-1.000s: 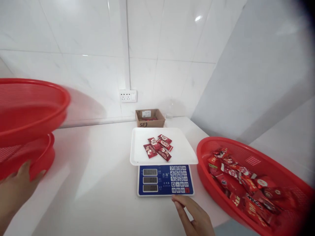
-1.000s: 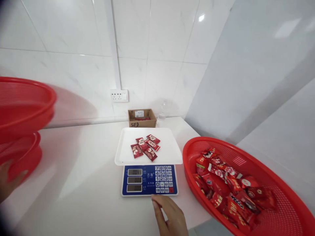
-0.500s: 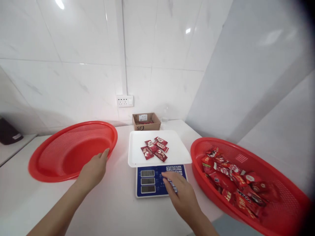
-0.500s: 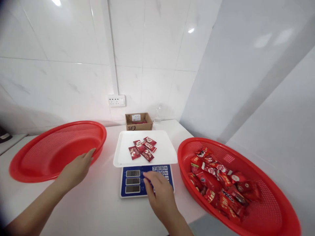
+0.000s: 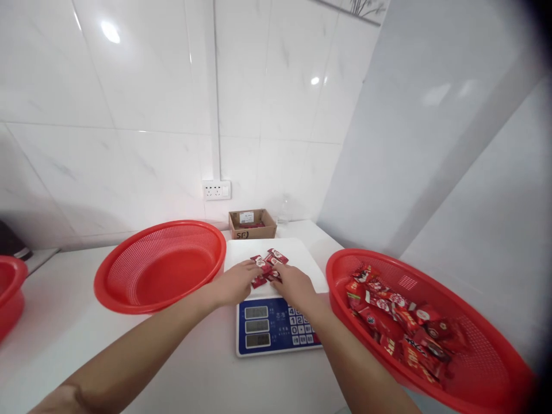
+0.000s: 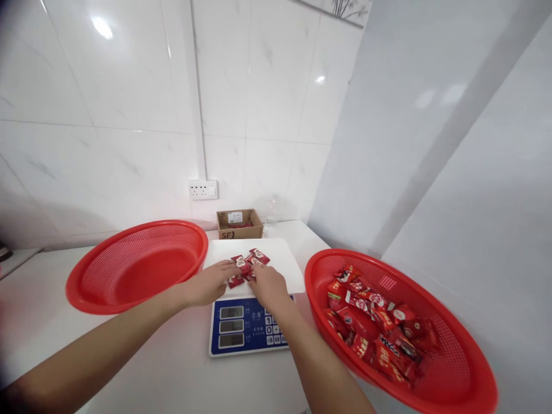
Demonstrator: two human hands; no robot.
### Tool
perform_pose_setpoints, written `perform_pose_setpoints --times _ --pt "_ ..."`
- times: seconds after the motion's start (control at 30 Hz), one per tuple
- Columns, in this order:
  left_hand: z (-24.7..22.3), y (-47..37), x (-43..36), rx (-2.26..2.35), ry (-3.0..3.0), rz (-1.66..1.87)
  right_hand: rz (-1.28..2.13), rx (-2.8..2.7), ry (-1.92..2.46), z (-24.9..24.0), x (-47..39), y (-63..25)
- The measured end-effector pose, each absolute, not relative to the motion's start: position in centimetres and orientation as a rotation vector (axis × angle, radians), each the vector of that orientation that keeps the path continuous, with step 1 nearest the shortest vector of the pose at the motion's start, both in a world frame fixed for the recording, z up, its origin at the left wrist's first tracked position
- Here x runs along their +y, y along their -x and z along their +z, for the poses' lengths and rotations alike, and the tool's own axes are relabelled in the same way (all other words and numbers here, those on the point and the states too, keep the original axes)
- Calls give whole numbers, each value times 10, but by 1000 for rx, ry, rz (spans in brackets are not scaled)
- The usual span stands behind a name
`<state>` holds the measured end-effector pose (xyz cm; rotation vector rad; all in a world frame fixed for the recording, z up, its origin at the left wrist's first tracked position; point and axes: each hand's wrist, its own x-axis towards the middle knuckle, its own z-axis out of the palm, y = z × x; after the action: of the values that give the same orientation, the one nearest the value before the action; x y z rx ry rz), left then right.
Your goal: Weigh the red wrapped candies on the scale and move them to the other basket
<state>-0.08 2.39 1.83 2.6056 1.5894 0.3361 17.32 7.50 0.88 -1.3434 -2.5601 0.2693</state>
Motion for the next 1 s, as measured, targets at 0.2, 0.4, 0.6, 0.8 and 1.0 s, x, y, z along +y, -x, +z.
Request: perform_pose_setpoints --times 0.2,0.4,0.6,0.8,1.0 --pt "6 2 40 1564 -2656 251 244 -2570 1361 7 74 -180" --pt "11 4 51 1675 -2645 208 279 -2533 1393 4 87 -185" --pt "15 5 77 1597 -2640 71 297 -2559 1349 0 97 -181" --pt "8 2 75 1714 -2552 144 289 -2517 1410 -3 100 -184" --pt "-1 -6 75 1751 -2500 215 328 -2495 1390 -5 103 -185"
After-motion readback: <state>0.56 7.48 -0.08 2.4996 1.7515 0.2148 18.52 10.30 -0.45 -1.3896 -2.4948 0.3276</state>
